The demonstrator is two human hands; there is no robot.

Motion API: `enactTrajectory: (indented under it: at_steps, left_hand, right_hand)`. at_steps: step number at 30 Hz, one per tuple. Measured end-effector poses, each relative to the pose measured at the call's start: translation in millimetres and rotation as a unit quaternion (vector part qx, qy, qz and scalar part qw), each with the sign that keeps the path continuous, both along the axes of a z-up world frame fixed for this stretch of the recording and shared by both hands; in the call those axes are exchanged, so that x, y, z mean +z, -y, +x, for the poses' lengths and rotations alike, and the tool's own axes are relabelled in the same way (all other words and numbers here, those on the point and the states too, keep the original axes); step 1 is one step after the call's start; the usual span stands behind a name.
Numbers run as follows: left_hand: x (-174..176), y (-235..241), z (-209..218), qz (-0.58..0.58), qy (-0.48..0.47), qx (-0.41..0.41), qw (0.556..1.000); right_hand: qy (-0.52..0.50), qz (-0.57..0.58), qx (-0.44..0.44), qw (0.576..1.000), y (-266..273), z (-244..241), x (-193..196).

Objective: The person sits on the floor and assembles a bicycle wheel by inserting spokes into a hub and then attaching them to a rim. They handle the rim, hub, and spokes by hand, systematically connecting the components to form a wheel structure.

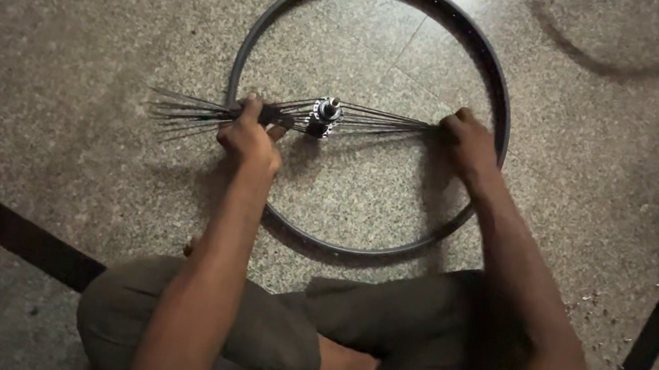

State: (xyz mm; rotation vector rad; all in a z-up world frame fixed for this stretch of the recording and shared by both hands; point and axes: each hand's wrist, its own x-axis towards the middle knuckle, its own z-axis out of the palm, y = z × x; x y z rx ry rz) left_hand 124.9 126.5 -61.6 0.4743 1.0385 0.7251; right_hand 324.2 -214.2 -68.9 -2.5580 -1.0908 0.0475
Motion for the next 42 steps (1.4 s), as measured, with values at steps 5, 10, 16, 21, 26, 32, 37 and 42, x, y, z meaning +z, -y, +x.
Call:
enactTrajectory:
  at_steps: [5, 10, 16, 21, 26, 32, 37, 42]
  left_hand:
    - [-2.5, 8.0, 3.6, -0.022, 0.018, -0.021, 0.999]
    - [-11.9, -14.0, -2.3, -0.035, 0.015, 0.027, 0.999]
    - [-6.8, -14.5, -2.0, -0.030, 0.010, 0.040, 0.999]
    - [-10.5, -9.9, -2.4, -0.008, 0.013, 0.027, 0.999]
    - [-17.8, -15.5, 5.8, -0.020, 0.011, 0.026, 0.999]
    - [-29.2, -11.7, 5.1, -0.003, 0.009, 0.016, 1.000]
    - [-24.1, -4.2, 3.3, -0.010, 0.019, 0.028, 0.999]
    - [-22.3, -2.7, 6.0, -0.019, 0.000, 0.033, 0.999]
  right_hand:
    - [0.047, -0.066, 0.026, 0.996, 21.1, 15.0, 10.1]
    - [0.023, -0.070, -0.106, 0.992, 96.0, 49.6, 8.8]
    - [-0.245, -0.069, -0.302, 0.919, 191.8, 83.7, 83.9]
    - [-0.272, -0.121, -0.321, 0.899, 203.2, 68.4, 133.0]
    - [-0.086, -0.163, -0.243, 0.952, 161.2, 52.7, 175.7]
    - [0.191, -0.139, -0.090, 0.967, 96.6, 21.9, 236.6]
    - [0.366, -0.077, -0.017, 0.927, 37.5, 40.8, 179.0]
    - [0.085, 0.173, -0.083, 0.978, -34.8, -29.5, 86.7]
